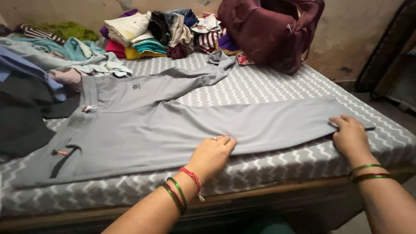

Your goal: The person picks up a pair of gray pants and a white shirt from a pile on a bed, smooths them out, and folds each one by hand.

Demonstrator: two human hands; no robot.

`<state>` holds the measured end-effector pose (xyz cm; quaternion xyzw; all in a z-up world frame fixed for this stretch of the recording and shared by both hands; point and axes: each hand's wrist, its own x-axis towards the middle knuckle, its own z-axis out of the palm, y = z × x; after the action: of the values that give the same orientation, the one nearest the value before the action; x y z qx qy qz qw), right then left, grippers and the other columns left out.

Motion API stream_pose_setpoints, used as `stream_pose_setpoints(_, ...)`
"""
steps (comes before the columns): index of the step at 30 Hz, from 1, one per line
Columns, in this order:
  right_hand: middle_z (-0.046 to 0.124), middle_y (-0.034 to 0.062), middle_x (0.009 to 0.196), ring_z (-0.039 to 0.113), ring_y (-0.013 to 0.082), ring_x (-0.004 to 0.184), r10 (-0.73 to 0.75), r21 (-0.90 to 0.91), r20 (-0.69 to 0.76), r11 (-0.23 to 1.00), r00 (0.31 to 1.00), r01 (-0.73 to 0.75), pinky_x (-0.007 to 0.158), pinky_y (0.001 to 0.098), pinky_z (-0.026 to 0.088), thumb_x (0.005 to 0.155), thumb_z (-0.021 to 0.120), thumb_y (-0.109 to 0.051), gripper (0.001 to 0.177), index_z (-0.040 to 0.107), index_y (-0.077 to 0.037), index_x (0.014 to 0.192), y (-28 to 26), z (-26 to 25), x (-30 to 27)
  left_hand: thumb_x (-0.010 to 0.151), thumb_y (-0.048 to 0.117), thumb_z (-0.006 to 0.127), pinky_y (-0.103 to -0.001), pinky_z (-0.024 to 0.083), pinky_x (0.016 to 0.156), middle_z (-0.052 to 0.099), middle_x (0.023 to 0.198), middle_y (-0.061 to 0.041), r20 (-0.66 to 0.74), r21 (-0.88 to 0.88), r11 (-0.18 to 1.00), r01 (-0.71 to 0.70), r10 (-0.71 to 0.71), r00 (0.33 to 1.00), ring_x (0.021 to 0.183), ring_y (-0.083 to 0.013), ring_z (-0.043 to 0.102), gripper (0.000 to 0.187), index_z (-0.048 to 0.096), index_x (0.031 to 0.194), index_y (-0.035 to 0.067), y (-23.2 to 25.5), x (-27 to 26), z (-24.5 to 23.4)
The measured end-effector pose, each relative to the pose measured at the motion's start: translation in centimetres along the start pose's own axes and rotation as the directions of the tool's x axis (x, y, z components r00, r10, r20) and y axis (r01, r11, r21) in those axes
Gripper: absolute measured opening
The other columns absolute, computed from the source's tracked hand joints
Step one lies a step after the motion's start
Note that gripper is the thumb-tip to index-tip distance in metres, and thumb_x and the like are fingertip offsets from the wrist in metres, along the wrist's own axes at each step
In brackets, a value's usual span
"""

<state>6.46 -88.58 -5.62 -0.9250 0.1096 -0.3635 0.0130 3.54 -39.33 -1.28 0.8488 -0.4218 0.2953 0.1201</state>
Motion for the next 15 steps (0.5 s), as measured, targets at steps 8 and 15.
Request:
stream_pose_setpoints(8, 0.070, 0.0114, 0.123, 0.064, 0.0327, 0.122, -0.023, -0.086, 0.115, 0.996, 0.993, 0.033, 0.106, 0.0439, 0.051, 0.089, 0.059, -0.006, 0.043, 0.074, -0.020, 0.126, 3.7, -2.8, -2.7, 0.090, 0.011, 0.056, -0.041, 0.048, 0.105, 0.066, 0.136, -0.015, 0.037, -0.067, 0.993, -0.102, 0.105, 0.994, 0.128, -0.0309, 0.062, 0.043, 0.065, 0.132, 0.007, 1.2, -1.0, -0.7)
stream_pose_setpoints(15, 0.071, 0.0097, 0.131, 0.066, 0.0342, 0.119, 0.152, -0.099, 0.284, 0.987, 0.947, -0.129, 0.098, 0.0494, 0.051, 0.079, 0.056, -0.002, 0.059, 0.076, -0.028, 0.129, 4.1, -6.5, -1.4, 0.093, 0.040, 0.068, -0.047, 0.040, 0.104, 0.063, 0.134, -0.022, 0.084, -0.306, 0.945, -0.114, 0.146, 0.986, 0.128, -0.0381, 0.056, 0.050, 0.066, 0.127, 0.004, -1.0, 1.0, -1.9)
